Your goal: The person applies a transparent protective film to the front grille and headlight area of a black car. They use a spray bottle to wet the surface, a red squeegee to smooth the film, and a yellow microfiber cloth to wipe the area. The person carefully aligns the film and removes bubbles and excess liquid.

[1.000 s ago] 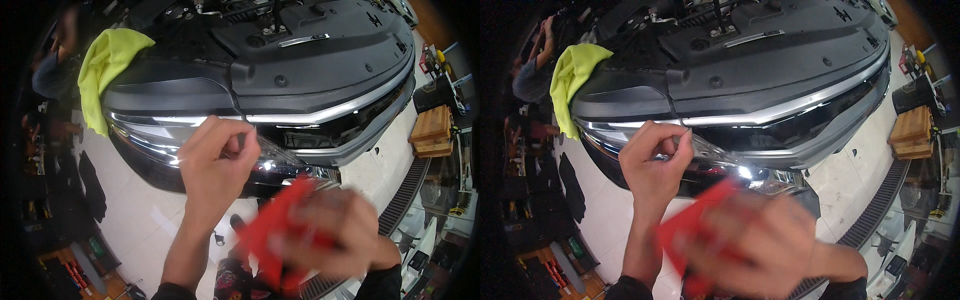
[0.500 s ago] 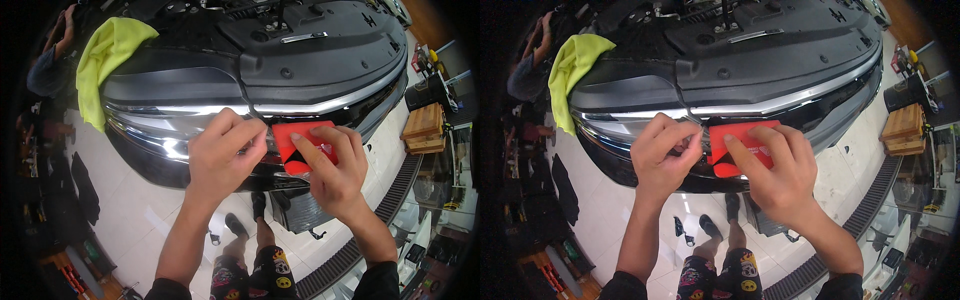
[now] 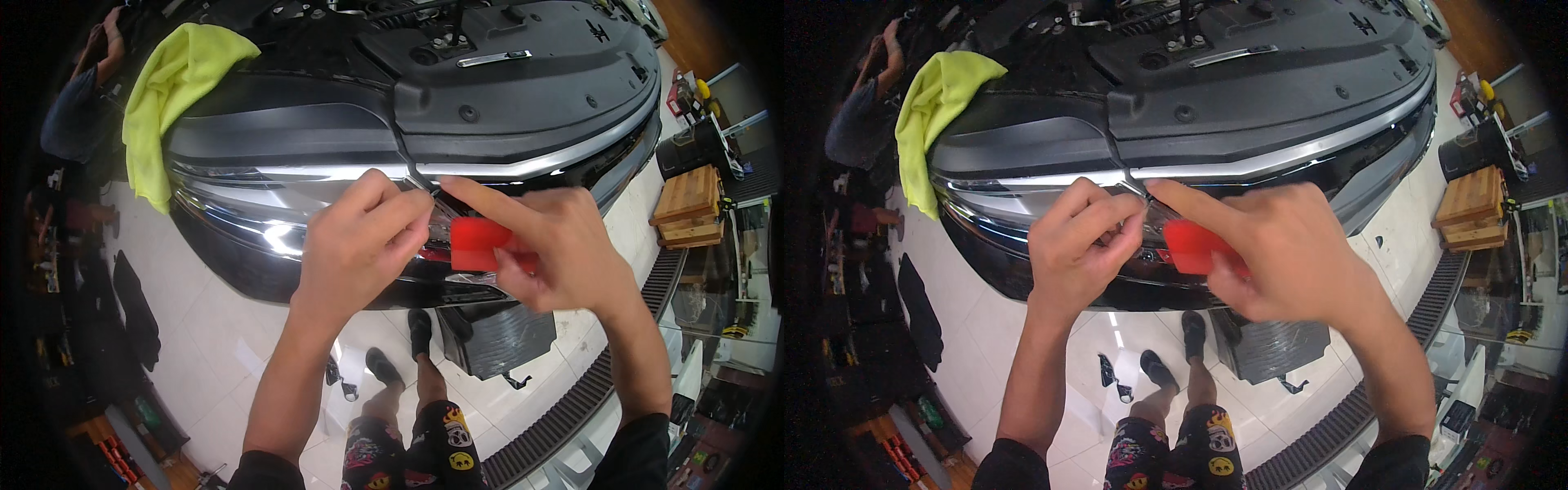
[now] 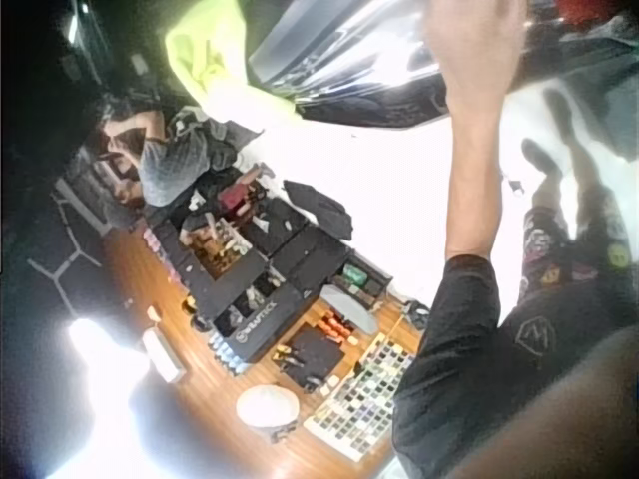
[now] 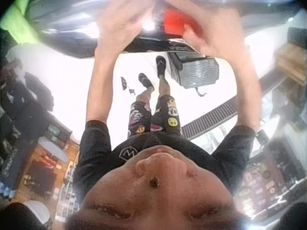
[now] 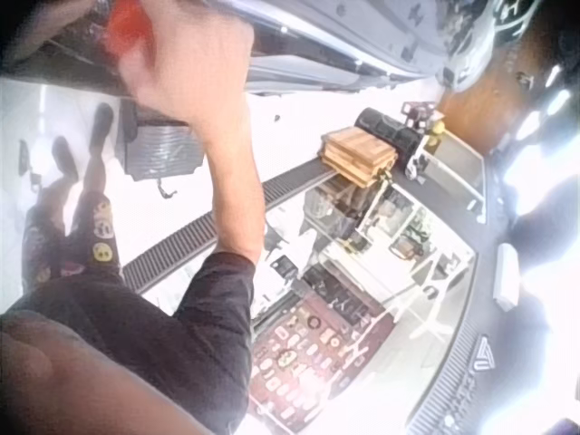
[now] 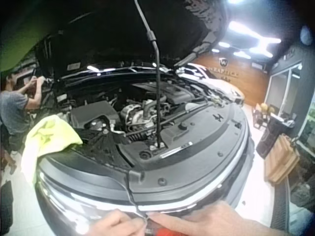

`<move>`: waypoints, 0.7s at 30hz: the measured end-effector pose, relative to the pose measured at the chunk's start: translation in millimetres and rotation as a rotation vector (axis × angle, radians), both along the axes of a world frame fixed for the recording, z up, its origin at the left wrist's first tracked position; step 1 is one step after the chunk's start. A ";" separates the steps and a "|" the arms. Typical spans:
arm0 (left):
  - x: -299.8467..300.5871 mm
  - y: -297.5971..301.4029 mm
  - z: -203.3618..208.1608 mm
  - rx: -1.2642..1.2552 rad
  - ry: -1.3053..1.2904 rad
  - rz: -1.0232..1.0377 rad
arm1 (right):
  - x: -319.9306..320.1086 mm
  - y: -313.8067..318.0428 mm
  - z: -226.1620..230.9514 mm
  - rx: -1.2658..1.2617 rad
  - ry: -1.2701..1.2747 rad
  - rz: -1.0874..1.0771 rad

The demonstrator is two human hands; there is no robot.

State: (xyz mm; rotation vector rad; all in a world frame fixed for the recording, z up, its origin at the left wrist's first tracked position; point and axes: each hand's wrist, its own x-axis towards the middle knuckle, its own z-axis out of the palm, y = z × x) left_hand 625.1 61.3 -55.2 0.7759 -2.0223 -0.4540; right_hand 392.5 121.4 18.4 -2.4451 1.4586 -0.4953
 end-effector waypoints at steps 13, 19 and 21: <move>-1.1 4.3 -2.0 0.050 0.029 0.065 | -11.2 3.2 -20.5 -0.049 -0.094 -0.022; 0.3 1.7 -2.3 0.049 0.021 0.031 | -12.7 -7.0 -18.1 -0.032 -0.100 -0.016; 0.0 2.1 -0.6 0.051 0.036 0.033 | -12.8 -4.7 -18.2 -0.016 -0.112 -0.015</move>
